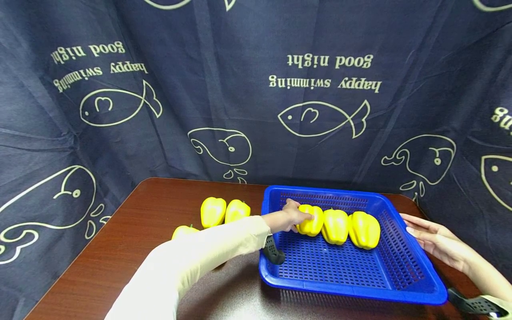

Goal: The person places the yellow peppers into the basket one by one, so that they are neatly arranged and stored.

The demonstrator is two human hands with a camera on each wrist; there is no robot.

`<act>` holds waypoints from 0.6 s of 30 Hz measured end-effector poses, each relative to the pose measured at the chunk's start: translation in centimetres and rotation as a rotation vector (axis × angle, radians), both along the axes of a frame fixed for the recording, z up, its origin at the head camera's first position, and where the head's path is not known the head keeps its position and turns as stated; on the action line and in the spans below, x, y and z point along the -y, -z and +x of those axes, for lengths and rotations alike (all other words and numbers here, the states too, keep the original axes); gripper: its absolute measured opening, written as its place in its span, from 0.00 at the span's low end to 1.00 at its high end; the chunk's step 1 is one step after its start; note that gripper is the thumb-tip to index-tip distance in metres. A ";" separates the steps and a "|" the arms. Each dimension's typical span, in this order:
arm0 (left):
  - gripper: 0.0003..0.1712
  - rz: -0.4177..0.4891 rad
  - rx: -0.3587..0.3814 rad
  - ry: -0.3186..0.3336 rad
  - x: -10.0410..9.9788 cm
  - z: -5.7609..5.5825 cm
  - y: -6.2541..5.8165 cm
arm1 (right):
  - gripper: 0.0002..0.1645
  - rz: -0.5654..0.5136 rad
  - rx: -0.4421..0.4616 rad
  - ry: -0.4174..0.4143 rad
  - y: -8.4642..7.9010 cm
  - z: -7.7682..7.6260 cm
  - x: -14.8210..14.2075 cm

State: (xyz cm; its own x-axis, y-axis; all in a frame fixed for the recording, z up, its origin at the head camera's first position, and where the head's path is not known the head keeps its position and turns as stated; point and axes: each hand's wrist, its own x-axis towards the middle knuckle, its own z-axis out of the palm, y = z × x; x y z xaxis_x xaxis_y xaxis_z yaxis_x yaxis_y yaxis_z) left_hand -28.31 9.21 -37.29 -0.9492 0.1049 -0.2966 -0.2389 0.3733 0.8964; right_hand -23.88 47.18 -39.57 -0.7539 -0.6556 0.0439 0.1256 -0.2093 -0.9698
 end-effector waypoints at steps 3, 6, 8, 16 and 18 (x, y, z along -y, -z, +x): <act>0.30 -0.001 0.000 0.000 -0.1 -0.6 1.0 | 0.34 -0.006 0.002 -0.008 0.0 0.0 0.0; 0.34 0.013 -0.024 0.014 -0.3 -2.3 3.7 | 0.34 -0.015 0.002 -0.024 0.0 0.0 0.1; 0.35 0.013 -0.025 0.023 -0.3 -2.9 4.6 | 0.34 -0.026 0.006 -0.035 0.0 0.0 0.1; 0.28 -0.034 -0.010 -0.009 0.0 -0.1 1.2 | 0.34 -0.031 0.025 -0.034 0.0 0.1 0.2; 0.26 -0.036 -0.012 -0.010 0.1 0.3 0.7 | 0.34 -0.027 0.024 -0.032 0.0 0.1 0.1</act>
State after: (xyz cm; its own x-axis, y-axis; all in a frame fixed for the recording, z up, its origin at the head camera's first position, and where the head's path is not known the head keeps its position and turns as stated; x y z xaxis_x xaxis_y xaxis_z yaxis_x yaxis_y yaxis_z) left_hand -27.97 9.09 -37.97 -0.9537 0.0851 -0.2884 -0.2317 0.4034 0.8852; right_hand -23.82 47.04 -39.53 -0.7336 -0.6781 0.0441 0.1556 -0.2307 -0.9605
